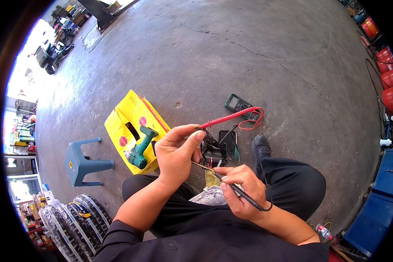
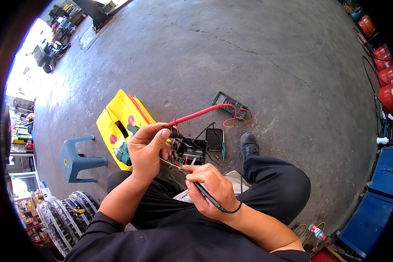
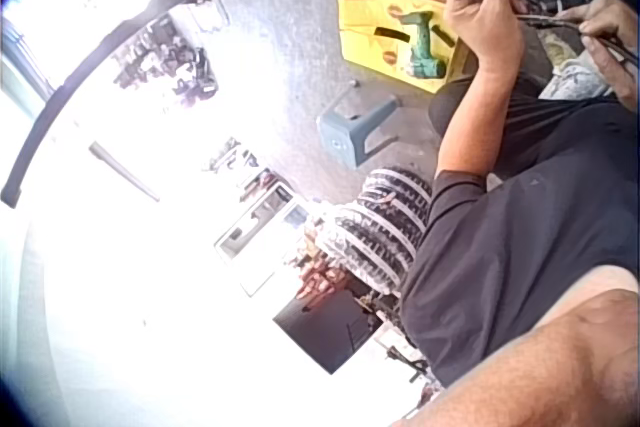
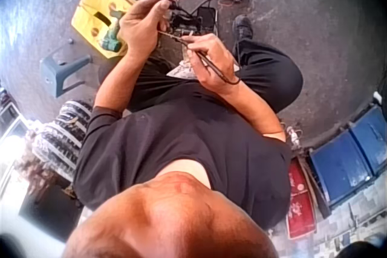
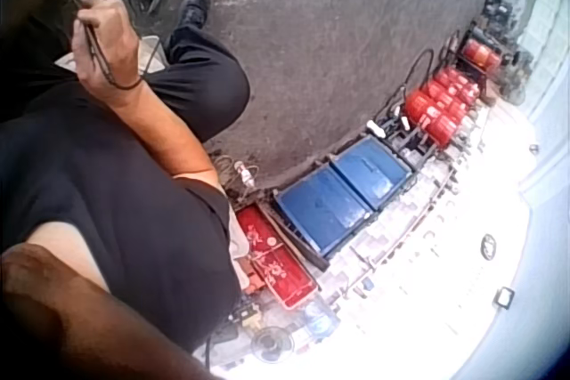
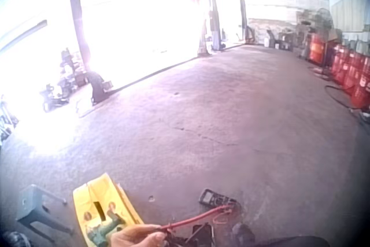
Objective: The person disassembles a black electronic casing to expose a circuit board, then uses the probes of a multimeter to touch different contact points on the board and its connected wiring.
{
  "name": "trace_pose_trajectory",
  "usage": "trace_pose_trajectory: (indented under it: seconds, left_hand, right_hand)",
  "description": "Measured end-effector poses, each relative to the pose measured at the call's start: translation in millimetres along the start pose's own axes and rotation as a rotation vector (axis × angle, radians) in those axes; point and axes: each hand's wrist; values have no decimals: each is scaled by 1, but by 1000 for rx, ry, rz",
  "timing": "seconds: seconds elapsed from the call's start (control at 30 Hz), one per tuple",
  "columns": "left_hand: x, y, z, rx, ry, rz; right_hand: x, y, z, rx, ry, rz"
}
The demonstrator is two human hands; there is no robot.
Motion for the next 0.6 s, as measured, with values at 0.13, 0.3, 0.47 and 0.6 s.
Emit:
trace_pose_trajectory:
  seconds: [0.13,0.3,0.47,0.6]
  left_hand:
    - [-1,1,1,-7,-1,2]
    - [-1,1,0,-24,15,2]
    - [-1,2,1,-14,20,2]
    - [-1,2,0,-7,15,2]
  right_hand:
    - [0,-1,0,-5,-1,-3]
    - [-3,1,-1,-57,87,10]
    - [-3,0,-3,-67,121,16]
    - [-4,-1,-2,-63,122,12]
Point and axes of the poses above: each hand's wrist, its own x-axis away from the middle knuckle, its own y-axis out of the back of the hand, z = x × y, and after that the axes turned 11 degrees about -z, right-handed
